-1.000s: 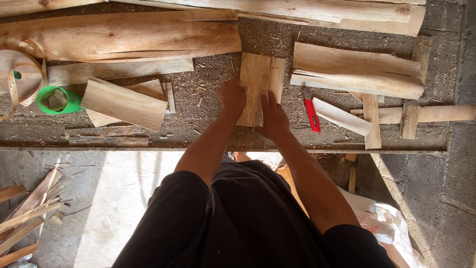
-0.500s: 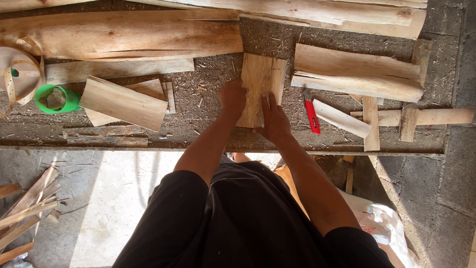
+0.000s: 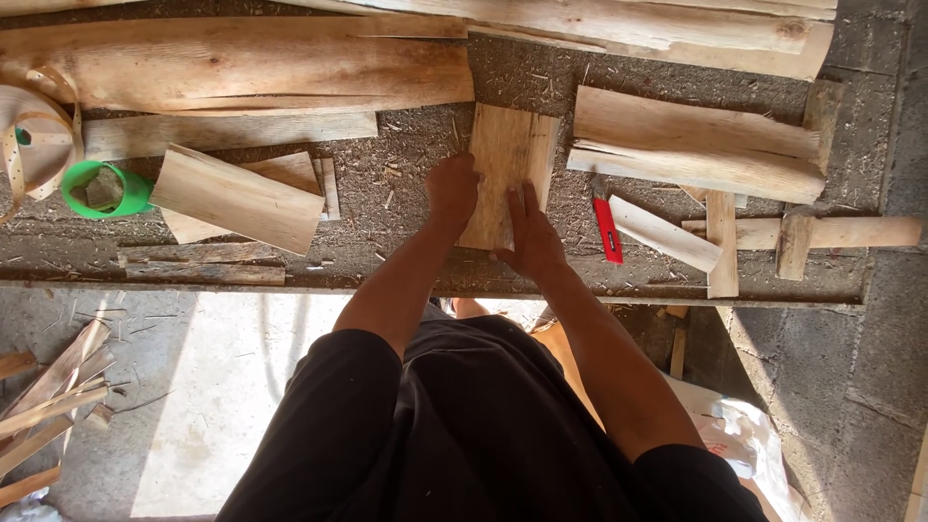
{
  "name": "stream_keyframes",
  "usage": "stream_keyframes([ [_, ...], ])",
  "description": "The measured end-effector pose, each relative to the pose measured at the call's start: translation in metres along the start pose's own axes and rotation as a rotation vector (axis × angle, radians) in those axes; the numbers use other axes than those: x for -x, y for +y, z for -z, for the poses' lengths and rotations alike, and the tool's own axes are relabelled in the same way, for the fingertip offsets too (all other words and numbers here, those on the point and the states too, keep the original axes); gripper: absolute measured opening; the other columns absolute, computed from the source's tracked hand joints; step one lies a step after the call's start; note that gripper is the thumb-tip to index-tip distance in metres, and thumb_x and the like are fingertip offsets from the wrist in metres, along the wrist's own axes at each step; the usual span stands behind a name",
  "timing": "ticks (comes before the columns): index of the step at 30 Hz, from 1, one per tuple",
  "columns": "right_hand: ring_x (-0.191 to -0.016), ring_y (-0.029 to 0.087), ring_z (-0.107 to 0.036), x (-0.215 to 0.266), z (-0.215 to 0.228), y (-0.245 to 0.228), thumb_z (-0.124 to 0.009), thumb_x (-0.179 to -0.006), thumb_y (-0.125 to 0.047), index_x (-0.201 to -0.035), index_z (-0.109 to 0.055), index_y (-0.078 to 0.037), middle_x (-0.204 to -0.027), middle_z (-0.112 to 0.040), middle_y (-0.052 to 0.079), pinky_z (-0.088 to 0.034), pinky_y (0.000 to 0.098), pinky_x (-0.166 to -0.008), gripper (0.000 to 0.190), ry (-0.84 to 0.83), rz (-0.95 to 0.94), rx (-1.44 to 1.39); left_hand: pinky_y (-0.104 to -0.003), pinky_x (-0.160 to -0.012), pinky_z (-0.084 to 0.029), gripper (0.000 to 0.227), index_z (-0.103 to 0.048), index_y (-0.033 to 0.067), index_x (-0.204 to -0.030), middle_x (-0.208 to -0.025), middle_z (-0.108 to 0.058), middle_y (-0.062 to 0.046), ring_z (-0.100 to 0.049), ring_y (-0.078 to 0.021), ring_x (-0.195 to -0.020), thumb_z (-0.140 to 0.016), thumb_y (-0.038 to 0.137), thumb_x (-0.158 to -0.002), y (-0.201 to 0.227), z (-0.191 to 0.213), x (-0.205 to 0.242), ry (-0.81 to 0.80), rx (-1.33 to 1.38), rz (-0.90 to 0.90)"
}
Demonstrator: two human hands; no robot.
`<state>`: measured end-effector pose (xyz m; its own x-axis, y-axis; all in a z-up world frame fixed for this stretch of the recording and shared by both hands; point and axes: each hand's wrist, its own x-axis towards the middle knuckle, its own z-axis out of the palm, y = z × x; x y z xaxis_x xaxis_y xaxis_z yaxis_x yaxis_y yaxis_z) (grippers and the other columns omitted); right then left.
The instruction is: Cut and trim pieces of bark using a utility knife.
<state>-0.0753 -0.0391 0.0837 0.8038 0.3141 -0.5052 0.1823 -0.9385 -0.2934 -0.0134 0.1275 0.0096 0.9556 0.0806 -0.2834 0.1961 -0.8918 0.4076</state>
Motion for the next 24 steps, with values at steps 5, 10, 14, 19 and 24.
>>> stream_keyframes([
  [5,-0.148,0.039,-0.034,0.000,0.003,0.000,-0.092,-0.073,-0.042,-0.164,-0.004,-0.011,-0.171,0.006,0.018,-0.040,0.0426,-0.118,0.130,-0.024,-0.017,-0.002,-0.039,-0.059,-0.058,0.030,-0.073,0.0097,-0.094,-0.086,-0.073,-0.011,-0.074,-0.0245,-0.077,-0.075,0.039,-0.094,-0.001,-0.005,-0.004,0.016,0.049,0.046],
  [10,-0.151,0.039,-0.030,0.000,-0.002,0.005,-0.093,-0.072,-0.043,-0.163,-0.005,-0.010,-0.170,0.005,0.018,-0.038,0.0430,-0.119,0.130,0.010,0.020,-0.012,-0.040,-0.061,-0.059,0.029,-0.077,0.0144,-0.106,-0.091,-0.075,-0.010,-0.073,-0.0241,-0.077,-0.078,0.036,-0.087,-0.013,-0.020,-0.010,0.104,0.164,0.049],
  [14,-0.152,0.039,-0.029,0.001,-0.004,0.008,-0.094,-0.069,-0.041,-0.163,-0.007,-0.010,-0.170,0.003,0.018,-0.038,0.0431,-0.119,0.132,0.044,0.034,-0.034,-0.043,-0.067,-0.058,0.027,-0.079,0.0131,-0.101,-0.091,-0.074,-0.011,-0.073,-0.0261,-0.080,-0.080,0.036,-0.087,-0.012,-0.012,-0.009,0.074,0.168,0.033],
  [19,-0.150,0.042,-0.030,-0.001,-0.012,0.016,-0.096,-0.068,-0.039,-0.162,-0.011,-0.008,-0.169,0.001,0.021,-0.038,0.0448,-0.118,0.130,0.091,0.098,-0.034,-0.047,-0.072,-0.056,0.025,-0.080,0.0109,-0.094,-0.089,-0.075,-0.011,-0.073,-0.0290,-0.080,-0.082,0.035,-0.086,-0.020,-0.016,-0.010,0.088,0.260,0.034],
  [24,-0.148,0.042,-0.033,0.000,-0.011,0.014,-0.097,-0.066,-0.037,-0.161,-0.014,-0.007,-0.169,0.000,0.020,-0.040,0.0448,-0.117,0.129,0.056,0.063,-0.028,-0.048,-0.071,-0.055,0.026,-0.082,0.0119,-0.094,-0.088,-0.076,-0.013,-0.072,-0.0322,-0.080,-0.086,0.033,-0.080,-0.026,-0.011,-0.006,0.172,0.334,-0.055],
])
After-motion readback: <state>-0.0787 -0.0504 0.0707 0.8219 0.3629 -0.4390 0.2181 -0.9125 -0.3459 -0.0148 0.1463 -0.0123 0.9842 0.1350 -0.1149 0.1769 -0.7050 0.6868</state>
